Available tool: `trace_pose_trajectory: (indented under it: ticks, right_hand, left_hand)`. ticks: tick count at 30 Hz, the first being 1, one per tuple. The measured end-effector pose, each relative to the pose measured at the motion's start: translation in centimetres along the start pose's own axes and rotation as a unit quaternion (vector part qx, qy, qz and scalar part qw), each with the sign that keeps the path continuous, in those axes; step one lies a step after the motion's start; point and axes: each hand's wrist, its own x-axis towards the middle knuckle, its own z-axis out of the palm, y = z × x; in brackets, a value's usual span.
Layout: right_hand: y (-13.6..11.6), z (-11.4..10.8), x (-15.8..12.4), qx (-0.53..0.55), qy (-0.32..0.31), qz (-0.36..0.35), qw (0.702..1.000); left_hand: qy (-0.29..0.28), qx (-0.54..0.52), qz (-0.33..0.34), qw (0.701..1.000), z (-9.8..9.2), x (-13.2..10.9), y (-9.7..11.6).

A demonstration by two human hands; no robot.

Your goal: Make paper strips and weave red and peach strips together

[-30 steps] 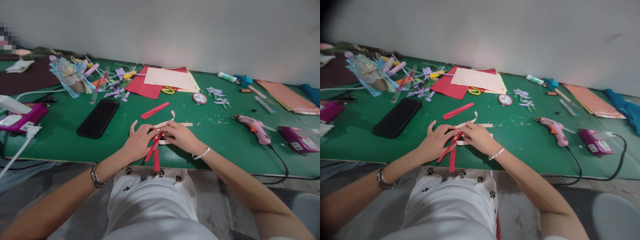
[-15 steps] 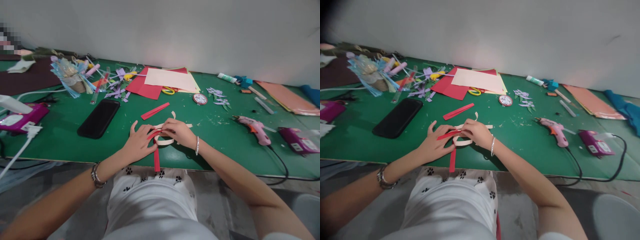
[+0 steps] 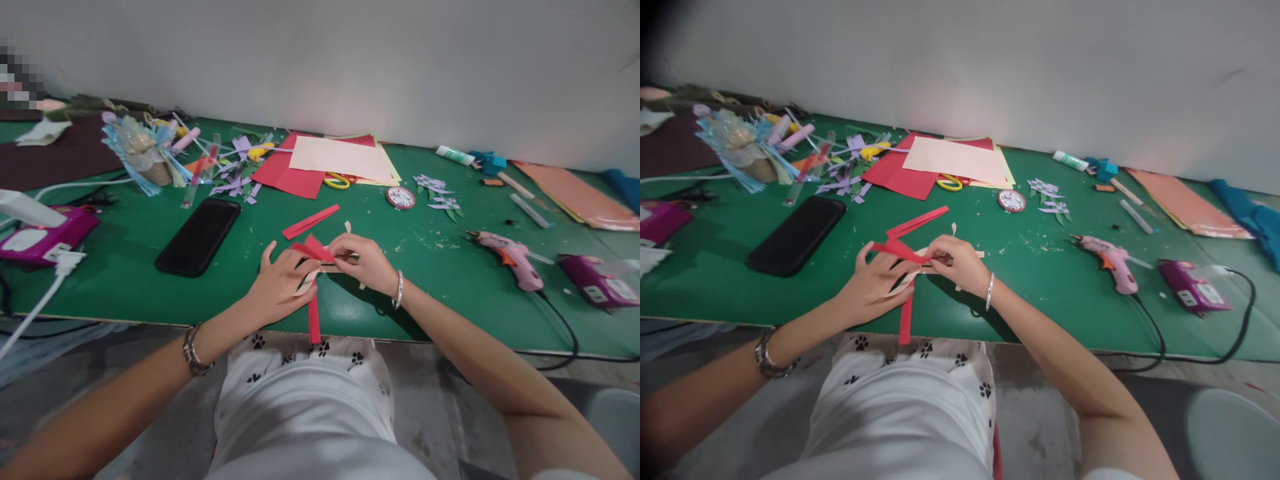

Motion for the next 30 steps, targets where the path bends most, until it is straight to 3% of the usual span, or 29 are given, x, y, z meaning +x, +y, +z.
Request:
trace_pose_trajectory:
  ticks: [4, 8, 11, 24, 30]
  right_hand:
    - [0.5, -0.5, -0.4, -0.049, -0.026, -0.07, 0.996]
    - [0.9, -0.6, -0.6, -0.169, -0.036, -0.148, 0.974]
    - [0.9, -0.6, -0.7, -0.238, -0.041, -0.159, 0.957]
    - [-0.4, 0.1, -0.6, -0.224, -0.107, -0.03, 0.968]
    - [-0.7, 0.6, -0.4, -0.214, -0.082, 0.022, 0.973]
  left_hand:
    - [0.003, 0.001, 0.002, 1.0, -0.1, 0.0, 0.1]
    - [0.008, 0.005, 0.005, 1.0, -0.1, 0.0, 0.1]
    - [0.013, 0.005, 0.008, 1.0, 0.0, 0.0, 0.1]
    - [0.021, 0.033, 0.01, 0.999, 0.2, 0.0, 0.0]
    - [0.003, 0.033, -0.003, 0.999, 0.1, 0.1, 0.0]
